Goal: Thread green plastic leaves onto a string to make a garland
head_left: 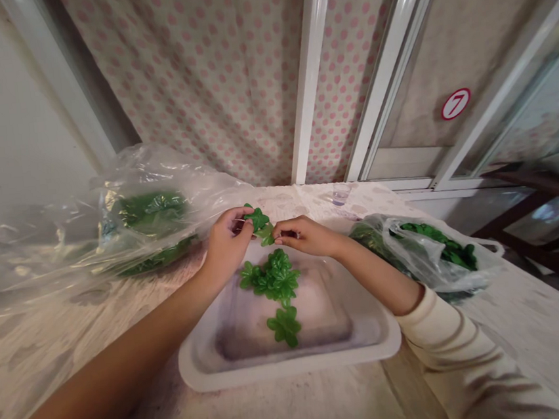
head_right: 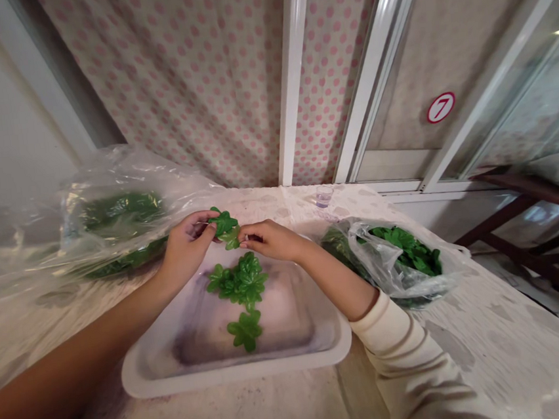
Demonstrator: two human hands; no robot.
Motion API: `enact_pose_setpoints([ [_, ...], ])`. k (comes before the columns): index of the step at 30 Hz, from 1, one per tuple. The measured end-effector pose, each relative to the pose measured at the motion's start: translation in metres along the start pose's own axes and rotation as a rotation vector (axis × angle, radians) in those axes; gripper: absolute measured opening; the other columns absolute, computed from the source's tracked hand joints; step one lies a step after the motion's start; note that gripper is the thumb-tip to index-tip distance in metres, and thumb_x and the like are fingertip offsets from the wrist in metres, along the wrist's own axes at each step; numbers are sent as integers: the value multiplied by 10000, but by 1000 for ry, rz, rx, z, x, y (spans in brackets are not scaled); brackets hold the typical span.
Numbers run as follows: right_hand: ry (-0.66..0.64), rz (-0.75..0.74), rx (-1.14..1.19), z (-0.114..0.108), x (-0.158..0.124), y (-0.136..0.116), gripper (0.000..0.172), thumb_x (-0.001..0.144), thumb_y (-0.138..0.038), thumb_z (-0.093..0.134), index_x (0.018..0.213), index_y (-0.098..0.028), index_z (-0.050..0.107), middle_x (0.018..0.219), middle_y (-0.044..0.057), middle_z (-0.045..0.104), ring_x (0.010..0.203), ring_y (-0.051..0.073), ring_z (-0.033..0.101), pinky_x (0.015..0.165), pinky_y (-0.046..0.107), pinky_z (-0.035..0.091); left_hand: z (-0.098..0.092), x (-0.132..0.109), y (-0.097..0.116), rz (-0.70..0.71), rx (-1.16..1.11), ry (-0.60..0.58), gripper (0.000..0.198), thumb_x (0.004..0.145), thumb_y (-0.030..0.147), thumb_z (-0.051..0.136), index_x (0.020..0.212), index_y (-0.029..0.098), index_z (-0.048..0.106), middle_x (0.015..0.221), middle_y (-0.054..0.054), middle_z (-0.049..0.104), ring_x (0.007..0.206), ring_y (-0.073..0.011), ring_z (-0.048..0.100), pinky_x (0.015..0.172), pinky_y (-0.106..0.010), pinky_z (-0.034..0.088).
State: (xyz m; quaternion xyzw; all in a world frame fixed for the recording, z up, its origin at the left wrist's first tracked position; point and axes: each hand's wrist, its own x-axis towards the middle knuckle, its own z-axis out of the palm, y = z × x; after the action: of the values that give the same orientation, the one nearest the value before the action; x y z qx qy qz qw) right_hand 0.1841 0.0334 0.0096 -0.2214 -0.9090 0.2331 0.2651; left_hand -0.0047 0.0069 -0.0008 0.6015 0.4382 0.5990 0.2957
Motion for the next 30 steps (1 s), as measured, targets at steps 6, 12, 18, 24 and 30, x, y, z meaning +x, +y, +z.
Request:
enact_pose_setpoints([
  [6,-23,12,5,0,0,0,116,855,-226,484,804,-149,555,638,-31,472,561,75,399,556,187,332,-1,0,1,36,50,20,245,751,262,555,963,154,610,829,-26,614,630,-93,568,621,-224,509],
  [12,-71,8,-3,0,0,2,124,849,-189,470,824,-141,582,726,1,579,602,83,464,578,189,362,0,0,5,20,16,34,244,752,256,555,967,148,593,842,-27,616,611,-89,587,607,-217,498],
  [18,-130,-4,27,-1,1,1,139,821,-227,537,811,-128,634,726,26,623,613,95,512,583,201,393,-1,1,6,-3,-1,19,257,792,327,520,967,151,583,886,-38,631,540,-83,596,589,-229,483],
  [24,-169,-38,12,-2,0,-3,183,798,-277,571,718,-125,637,671,16,591,567,83,479,553,204,383,-1,1,3,1,-20,21,253,784,339,525,956,164,591,855,-22,625,542,-77,585,593,-231,487],
  [30,235,-74,-47,-3,-1,-4,178,820,-229,509,691,-132,585,652,8,515,581,89,447,546,213,370,2,-2,3,12,60,-118,146,736,268,563,813,153,610,707,-10,622,572,-97,565,582,-233,462],
])
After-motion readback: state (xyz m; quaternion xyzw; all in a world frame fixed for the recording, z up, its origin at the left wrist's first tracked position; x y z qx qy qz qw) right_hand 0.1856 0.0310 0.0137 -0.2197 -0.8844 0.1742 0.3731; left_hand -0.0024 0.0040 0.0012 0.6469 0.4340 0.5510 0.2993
